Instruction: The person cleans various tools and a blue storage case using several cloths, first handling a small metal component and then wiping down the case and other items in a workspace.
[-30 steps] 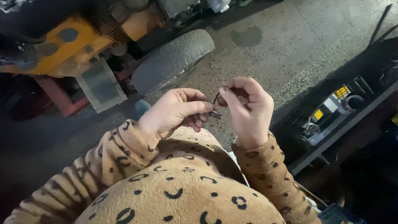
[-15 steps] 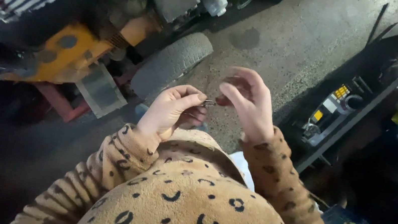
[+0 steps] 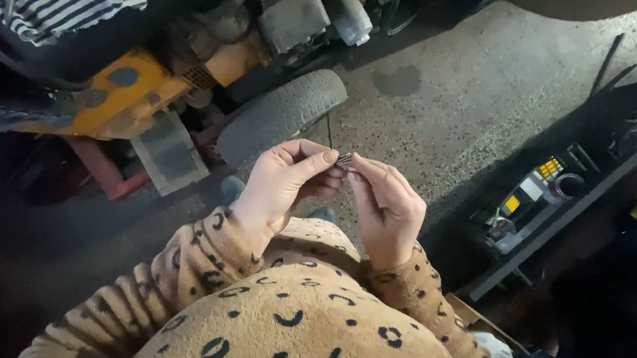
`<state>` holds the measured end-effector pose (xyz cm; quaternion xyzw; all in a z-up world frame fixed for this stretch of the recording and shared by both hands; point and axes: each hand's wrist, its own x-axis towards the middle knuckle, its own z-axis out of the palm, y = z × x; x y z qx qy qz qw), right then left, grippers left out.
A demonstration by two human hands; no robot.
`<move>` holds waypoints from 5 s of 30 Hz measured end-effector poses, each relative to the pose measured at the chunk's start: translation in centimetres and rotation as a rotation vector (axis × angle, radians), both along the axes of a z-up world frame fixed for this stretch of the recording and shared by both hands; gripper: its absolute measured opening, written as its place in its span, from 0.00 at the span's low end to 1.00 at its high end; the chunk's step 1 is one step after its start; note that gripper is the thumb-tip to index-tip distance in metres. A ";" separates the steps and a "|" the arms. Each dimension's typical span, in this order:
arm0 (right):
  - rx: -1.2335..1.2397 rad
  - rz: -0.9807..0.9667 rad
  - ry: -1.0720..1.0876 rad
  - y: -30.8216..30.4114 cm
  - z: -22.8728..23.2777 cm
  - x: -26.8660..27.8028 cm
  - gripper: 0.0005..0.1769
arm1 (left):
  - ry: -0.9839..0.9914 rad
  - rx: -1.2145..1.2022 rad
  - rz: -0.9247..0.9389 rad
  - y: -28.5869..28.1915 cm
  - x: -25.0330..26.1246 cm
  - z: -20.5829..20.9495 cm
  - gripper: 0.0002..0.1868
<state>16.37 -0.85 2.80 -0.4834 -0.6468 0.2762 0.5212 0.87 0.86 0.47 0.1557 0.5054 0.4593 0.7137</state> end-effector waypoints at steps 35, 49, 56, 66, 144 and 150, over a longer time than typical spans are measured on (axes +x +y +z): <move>-0.533 0.150 0.514 3.6 -1.0 2.8 0.16 | 0.162 0.167 -0.115 -0.2 0.4 2.6 0.05; -0.918 0.279 0.575 4.2 0.7 1.6 0.16 | 0.381 0.309 -0.367 -0.2 -0.1 2.5 0.05; -0.917 0.127 0.758 3.2 -0.3 0.7 0.19 | 0.411 0.341 -0.384 -0.4 0.0 2.3 0.04; -0.820 -0.028 0.476 2.7 0.1 0.7 0.17 | 0.428 0.381 -0.433 -0.7 0.1 3.1 0.04; -0.366 0.155 0.361 -0.2 0.9 2.0 0.07 | 0.642 0.754 -0.199 -2.0 -1.7 7.1 0.21; -0.430 0.198 0.443 -0.4 1.5 1.9 0.13 | 0.439 0.475 -0.161 -2.3 -1.6 6.2 0.08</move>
